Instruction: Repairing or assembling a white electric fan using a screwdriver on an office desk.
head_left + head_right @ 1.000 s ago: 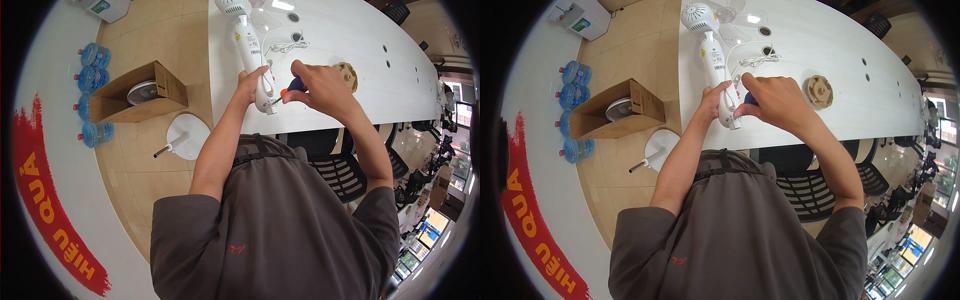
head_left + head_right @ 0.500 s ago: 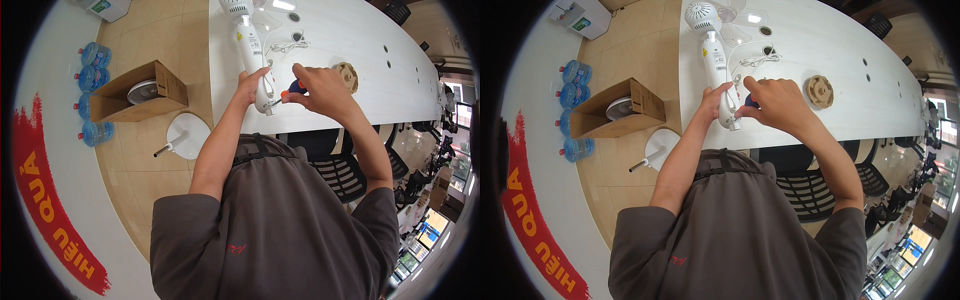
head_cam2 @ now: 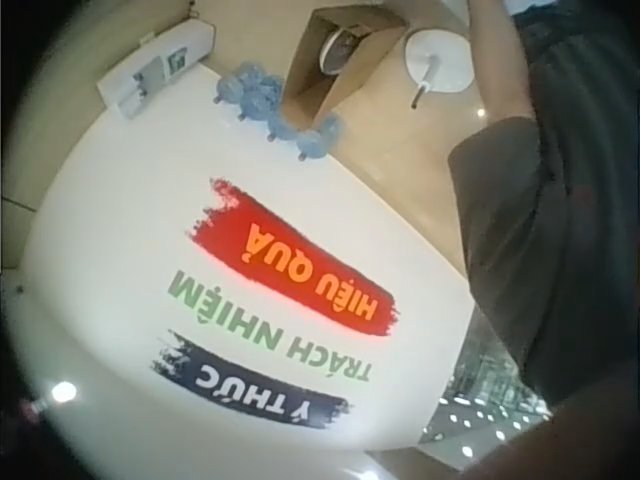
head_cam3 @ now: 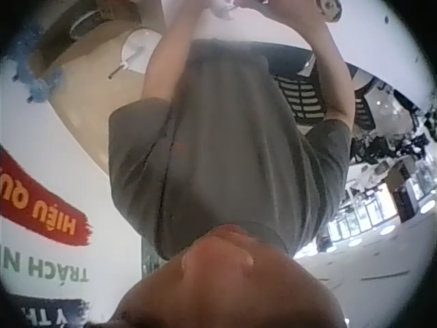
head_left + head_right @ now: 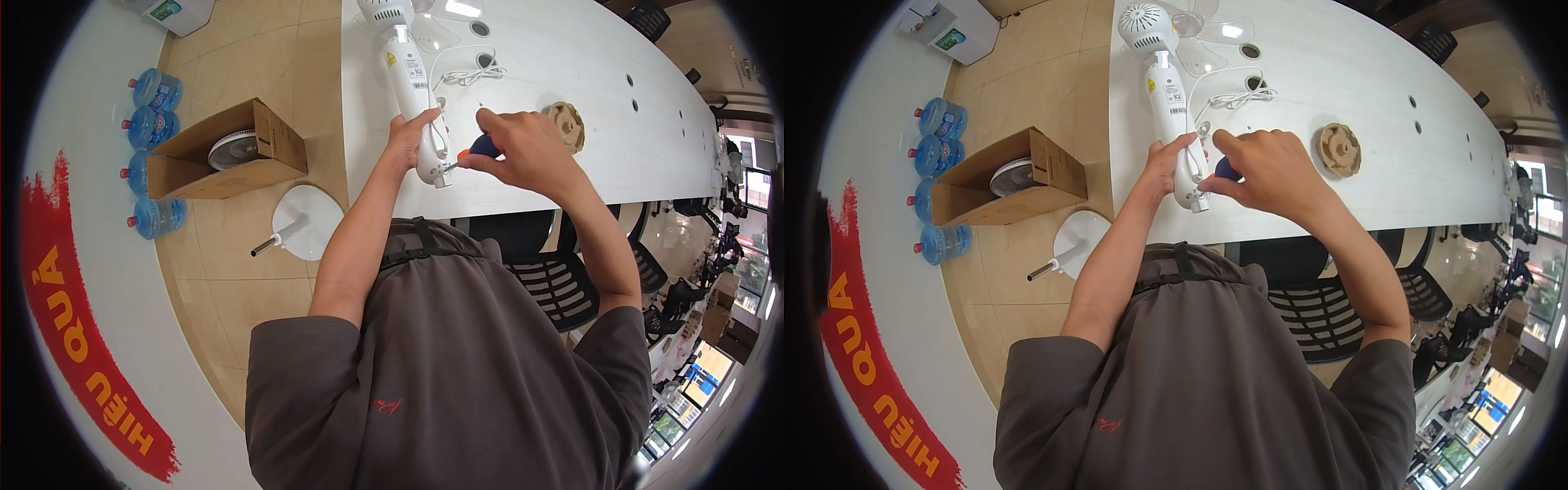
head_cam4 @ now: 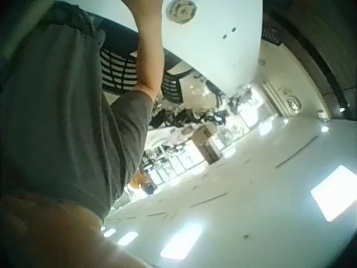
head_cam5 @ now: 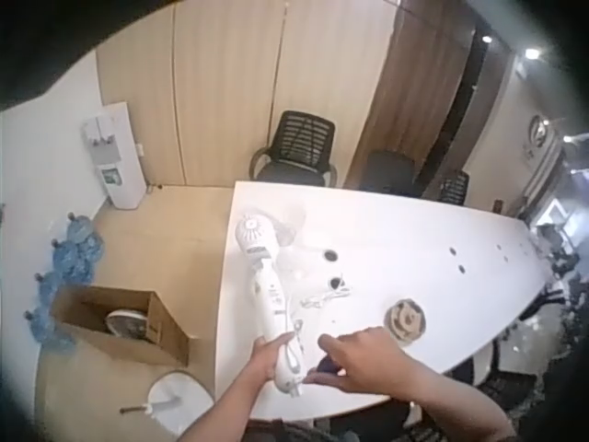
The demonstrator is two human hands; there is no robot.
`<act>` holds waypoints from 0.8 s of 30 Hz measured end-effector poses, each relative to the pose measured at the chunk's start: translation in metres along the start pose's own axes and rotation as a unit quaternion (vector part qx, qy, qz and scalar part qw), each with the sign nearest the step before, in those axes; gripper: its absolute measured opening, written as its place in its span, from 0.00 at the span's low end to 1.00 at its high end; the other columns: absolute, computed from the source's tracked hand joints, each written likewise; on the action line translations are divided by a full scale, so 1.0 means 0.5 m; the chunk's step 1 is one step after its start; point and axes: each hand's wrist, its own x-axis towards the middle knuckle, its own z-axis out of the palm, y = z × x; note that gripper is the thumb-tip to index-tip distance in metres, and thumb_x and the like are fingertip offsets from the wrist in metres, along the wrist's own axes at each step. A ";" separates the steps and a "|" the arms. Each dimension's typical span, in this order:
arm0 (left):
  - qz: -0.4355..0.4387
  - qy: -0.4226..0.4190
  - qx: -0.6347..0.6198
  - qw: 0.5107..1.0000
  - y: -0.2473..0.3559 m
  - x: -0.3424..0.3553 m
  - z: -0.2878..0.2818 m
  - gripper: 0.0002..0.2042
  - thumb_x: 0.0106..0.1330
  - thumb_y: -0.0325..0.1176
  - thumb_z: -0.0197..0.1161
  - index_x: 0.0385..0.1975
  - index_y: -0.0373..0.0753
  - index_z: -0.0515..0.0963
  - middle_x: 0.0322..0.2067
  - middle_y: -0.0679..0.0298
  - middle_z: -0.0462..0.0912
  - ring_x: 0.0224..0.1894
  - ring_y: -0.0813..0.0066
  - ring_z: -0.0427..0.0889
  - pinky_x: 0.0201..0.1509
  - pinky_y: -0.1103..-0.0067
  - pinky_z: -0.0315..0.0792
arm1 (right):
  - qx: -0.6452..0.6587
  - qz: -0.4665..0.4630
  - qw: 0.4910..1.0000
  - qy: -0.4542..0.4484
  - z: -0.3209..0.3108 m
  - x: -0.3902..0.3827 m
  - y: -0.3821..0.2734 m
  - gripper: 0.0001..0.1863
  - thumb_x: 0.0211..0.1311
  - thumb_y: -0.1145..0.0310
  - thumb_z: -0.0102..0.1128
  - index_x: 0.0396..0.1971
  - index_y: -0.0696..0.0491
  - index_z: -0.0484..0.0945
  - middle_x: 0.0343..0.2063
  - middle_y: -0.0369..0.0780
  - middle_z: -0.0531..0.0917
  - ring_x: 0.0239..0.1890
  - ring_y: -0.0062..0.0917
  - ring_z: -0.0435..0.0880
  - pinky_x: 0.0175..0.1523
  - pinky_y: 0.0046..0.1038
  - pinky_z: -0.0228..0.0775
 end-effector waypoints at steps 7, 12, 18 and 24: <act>0.011 -0.017 0.000 1.000 -0.004 0.003 -0.003 0.16 0.63 0.28 0.69 0.47 0.27 0.77 0.32 0.53 0.83 0.30 0.61 0.87 0.30 0.66 0.84 | 0.052 -0.015 0.989 0.138 0.033 -0.007 0.018 0.25 0.60 0.54 0.70 0.46 0.55 0.71 0.39 0.42 0.82 0.38 0.38 0.86 0.38 0.37 0.76; 0.004 -0.012 -0.005 1.000 -0.003 0.006 -0.004 0.17 0.62 0.29 0.70 0.47 0.27 0.76 0.32 0.53 0.83 0.30 0.61 0.86 0.30 0.65 0.84 | 0.170 -0.080 0.978 0.085 0.020 -0.012 0.030 0.24 0.62 0.56 0.70 0.46 0.55 0.68 0.42 0.47 0.79 0.42 0.39 0.84 0.40 0.36 0.74; 0.008 -0.020 -0.016 1.000 0.001 0.002 -0.004 0.18 0.61 0.29 0.70 0.47 0.27 0.75 0.32 0.52 0.83 0.30 0.60 0.87 0.30 0.64 0.84 | 0.064 0.012 0.994 0.085 0.025 0.007 0.014 0.21 0.58 0.62 0.72 0.42 0.55 0.70 0.41 0.45 0.80 0.39 0.37 0.84 0.40 0.36 0.74; 0.012 -0.029 -0.016 0.999 -0.005 0.011 -0.008 0.19 0.61 0.30 0.70 0.47 0.26 0.75 0.31 0.51 0.83 0.30 0.60 0.87 0.30 0.64 0.85 | 0.020 -0.011 0.985 0.172 0.040 -0.014 0.025 0.22 0.58 0.61 0.72 0.44 0.55 0.72 0.35 0.44 0.81 0.39 0.38 0.83 0.40 0.36 0.74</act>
